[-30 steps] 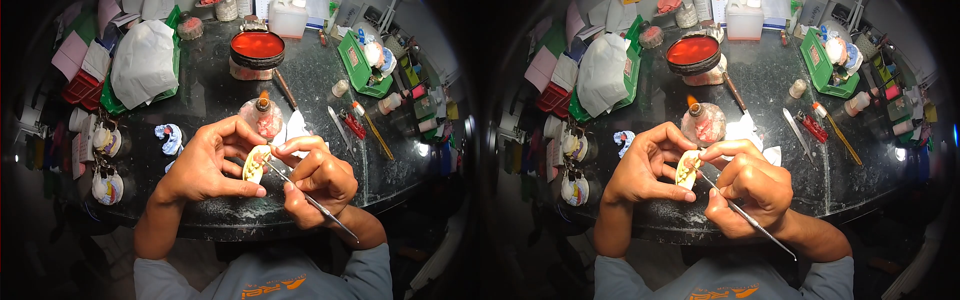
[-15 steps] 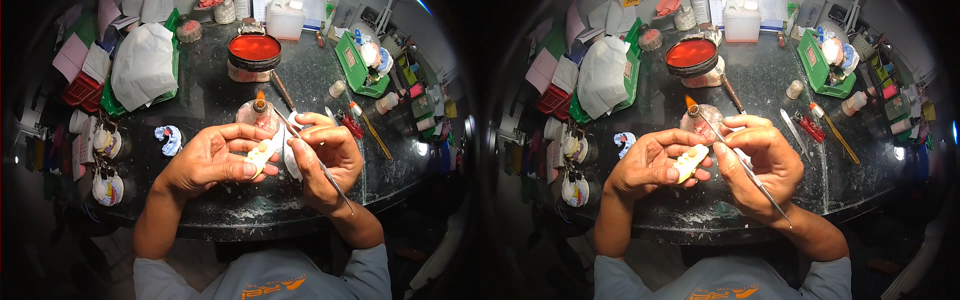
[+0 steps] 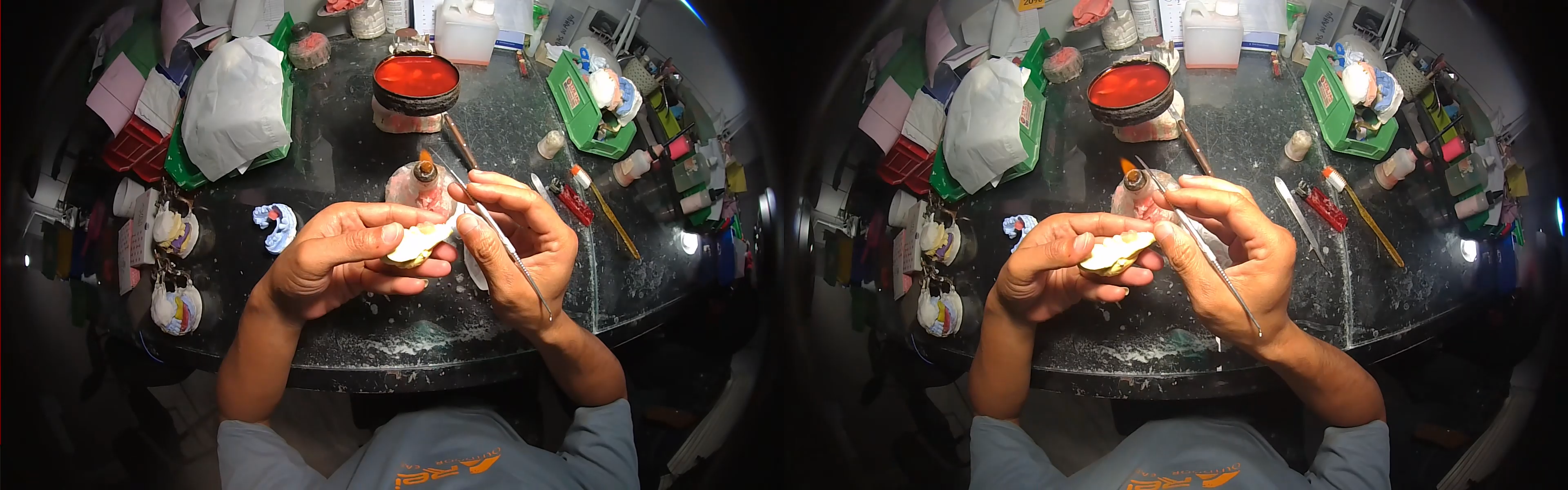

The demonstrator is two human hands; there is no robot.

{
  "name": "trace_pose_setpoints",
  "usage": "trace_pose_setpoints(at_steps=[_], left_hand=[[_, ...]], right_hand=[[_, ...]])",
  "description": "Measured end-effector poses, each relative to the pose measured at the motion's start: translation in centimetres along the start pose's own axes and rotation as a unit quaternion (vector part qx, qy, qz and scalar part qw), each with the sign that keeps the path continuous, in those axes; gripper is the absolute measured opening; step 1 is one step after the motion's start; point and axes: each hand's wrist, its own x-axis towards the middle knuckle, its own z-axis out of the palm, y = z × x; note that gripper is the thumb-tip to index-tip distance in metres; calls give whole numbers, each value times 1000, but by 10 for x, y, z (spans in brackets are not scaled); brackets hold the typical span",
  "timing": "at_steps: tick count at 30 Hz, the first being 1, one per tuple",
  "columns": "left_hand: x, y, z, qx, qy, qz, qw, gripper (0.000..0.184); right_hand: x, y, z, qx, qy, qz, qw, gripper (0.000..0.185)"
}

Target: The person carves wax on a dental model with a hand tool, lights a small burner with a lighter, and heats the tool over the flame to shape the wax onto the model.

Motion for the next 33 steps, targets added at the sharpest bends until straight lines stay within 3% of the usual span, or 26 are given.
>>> trace_pose_setpoints(at_steps=[5, 8, 15, 18, 20, 25, 33], left_hand=[[0, 1, 0, 6, 5, -1, 1000, 65], [0, -1, -5, -23, -20, -2, 1000, 48], [0, 1, 3, 12, 11, -1, 1000, 55], [2, -1, 9, 66, 38, 17, 997, 61], [3, -2, 9, 93, 37, 33, 994, 61], [5, -4, 11, 138, 71, 56, 986, 61], [6, -7, 13, 190, 95, 61, 975, 60]], right_hand=[[0, 0, -1, 0, 0, -3, 1000, 27], [0, -1, 0, 7, 1, -1, 1000, 27], [-2, -8, 3, 33, 12, 15, 999, 21], [-5, -1, -7, -12, -17, -79, 997, 16], [-4, -1, -7, 28, -24, -127, 991, 15], [-10, -7, -8, 9, -108, -120, 987, 15], [-10, -10, -6, -29, -126, -149, 980, 16]])
